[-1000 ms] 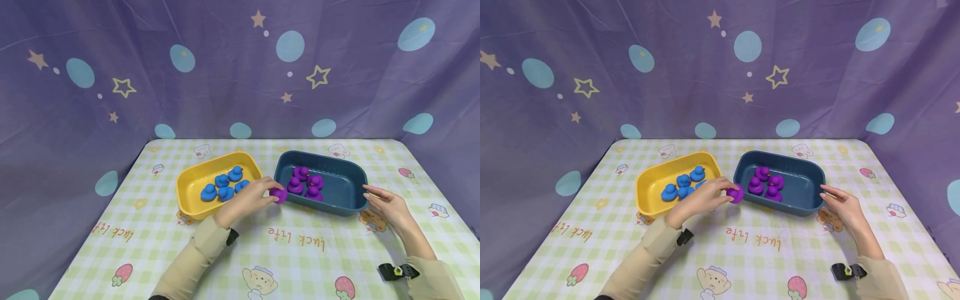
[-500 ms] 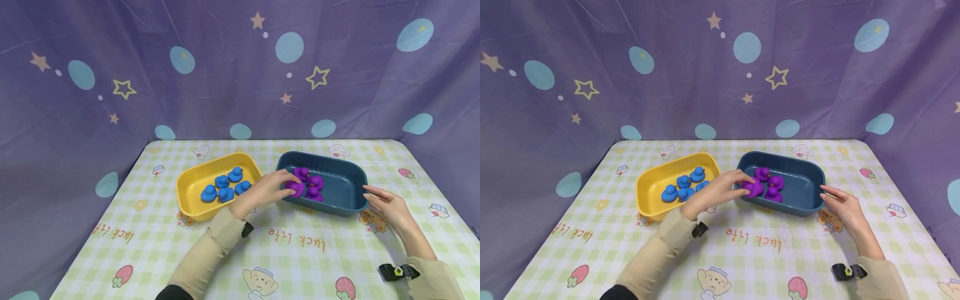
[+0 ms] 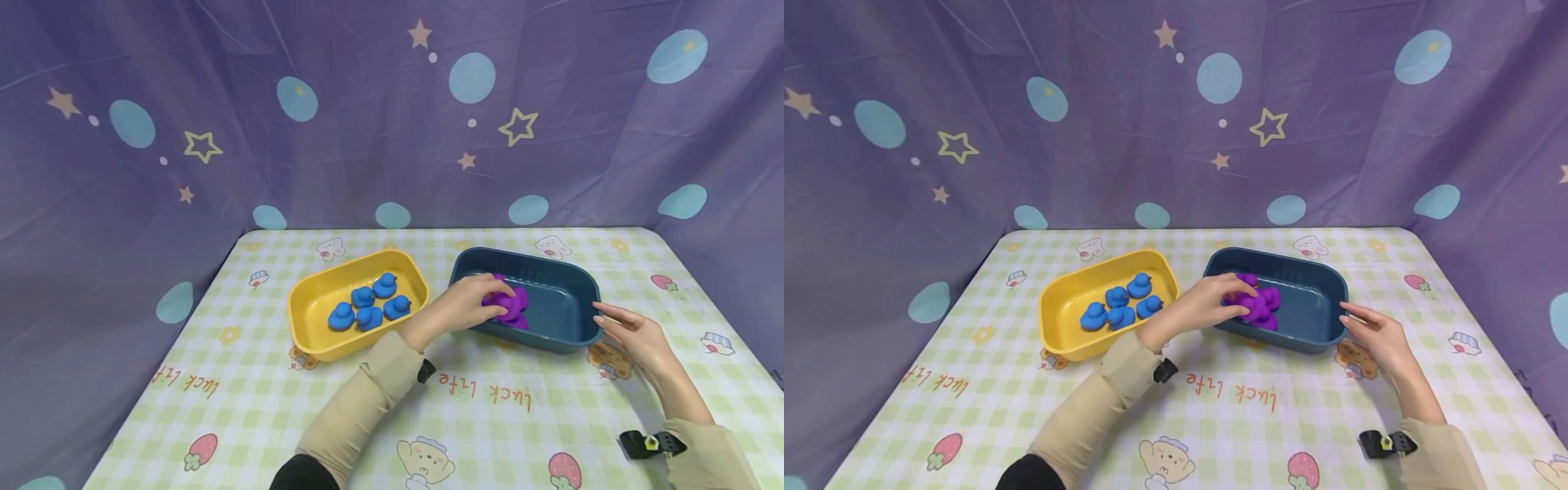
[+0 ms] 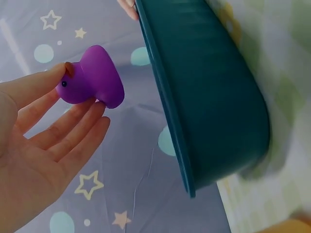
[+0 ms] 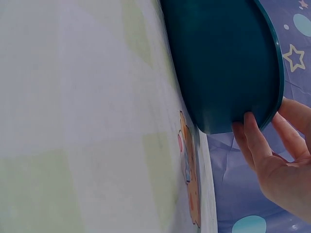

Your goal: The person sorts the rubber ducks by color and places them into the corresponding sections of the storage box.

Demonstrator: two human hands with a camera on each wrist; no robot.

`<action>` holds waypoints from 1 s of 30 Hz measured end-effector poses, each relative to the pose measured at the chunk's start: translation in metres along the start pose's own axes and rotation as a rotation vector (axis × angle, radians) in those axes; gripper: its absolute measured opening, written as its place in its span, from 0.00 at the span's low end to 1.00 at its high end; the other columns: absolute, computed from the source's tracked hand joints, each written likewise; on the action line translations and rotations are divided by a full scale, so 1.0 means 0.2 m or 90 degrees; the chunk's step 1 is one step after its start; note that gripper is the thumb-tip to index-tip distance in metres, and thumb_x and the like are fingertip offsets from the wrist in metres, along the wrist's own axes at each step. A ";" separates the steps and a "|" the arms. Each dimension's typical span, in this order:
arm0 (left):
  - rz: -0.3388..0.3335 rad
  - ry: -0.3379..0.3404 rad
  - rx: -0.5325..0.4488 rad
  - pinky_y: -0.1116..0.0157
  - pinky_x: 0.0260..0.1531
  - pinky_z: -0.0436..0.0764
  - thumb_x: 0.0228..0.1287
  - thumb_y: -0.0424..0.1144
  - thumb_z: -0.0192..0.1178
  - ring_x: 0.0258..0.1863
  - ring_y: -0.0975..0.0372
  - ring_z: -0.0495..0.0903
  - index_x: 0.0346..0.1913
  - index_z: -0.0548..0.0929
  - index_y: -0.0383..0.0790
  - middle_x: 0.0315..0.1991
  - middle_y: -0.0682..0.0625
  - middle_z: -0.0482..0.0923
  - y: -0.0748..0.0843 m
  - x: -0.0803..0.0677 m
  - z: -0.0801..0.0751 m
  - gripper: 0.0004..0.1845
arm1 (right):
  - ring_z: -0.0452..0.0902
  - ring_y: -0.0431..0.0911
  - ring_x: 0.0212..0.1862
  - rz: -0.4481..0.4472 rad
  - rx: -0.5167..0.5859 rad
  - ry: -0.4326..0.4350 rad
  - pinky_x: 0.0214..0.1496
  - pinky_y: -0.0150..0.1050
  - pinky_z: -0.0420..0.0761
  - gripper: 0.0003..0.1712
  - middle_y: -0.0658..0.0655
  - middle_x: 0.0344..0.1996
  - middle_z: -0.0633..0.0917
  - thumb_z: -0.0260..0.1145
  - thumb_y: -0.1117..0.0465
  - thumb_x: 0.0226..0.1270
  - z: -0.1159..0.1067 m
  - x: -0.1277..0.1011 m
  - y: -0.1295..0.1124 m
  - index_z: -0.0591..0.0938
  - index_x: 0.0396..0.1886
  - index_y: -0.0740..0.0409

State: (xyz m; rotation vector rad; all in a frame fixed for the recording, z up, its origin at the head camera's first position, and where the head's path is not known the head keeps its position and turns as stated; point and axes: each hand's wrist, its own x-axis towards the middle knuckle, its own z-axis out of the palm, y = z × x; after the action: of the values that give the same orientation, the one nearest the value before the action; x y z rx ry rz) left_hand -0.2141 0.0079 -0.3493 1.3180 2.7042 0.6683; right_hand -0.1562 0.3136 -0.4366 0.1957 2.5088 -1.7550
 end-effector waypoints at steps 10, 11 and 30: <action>0.015 -0.015 -0.006 0.78 0.38 0.69 0.62 0.43 0.58 0.38 0.67 0.73 0.50 0.80 0.46 0.40 0.53 0.77 0.02 0.10 0.06 0.14 | 0.67 0.15 0.41 0.011 -0.006 -0.002 0.44 0.21 0.75 0.34 0.59 0.65 0.62 0.58 0.45 0.63 0.00 0.00 0.00 0.66 0.66 0.53; 0.015 -0.019 -0.007 0.78 0.37 0.69 0.62 0.43 0.58 0.37 0.67 0.73 0.50 0.80 0.47 0.40 0.53 0.77 0.02 0.11 0.06 0.14 | 0.67 0.15 0.41 0.011 -0.006 -0.002 0.44 0.21 0.75 0.34 0.59 0.65 0.62 0.58 0.45 0.63 0.00 0.00 0.00 0.66 0.66 0.54; 0.017 -0.086 -0.002 0.80 0.41 0.69 0.61 0.42 0.59 0.40 0.68 0.75 0.52 0.79 0.45 0.46 0.52 0.80 0.04 0.31 0.15 0.16 | 0.68 0.15 0.41 0.008 -0.003 0.000 0.43 0.22 0.76 0.34 0.53 0.62 0.66 0.58 0.45 0.63 0.00 0.00 0.00 0.66 0.66 0.55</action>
State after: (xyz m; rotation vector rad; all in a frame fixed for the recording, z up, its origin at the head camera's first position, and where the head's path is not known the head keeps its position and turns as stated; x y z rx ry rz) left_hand -0.2400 0.0710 -0.3642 1.3487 2.5822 0.5642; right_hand -0.1565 0.3137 -0.4364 0.2110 2.5069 -1.7435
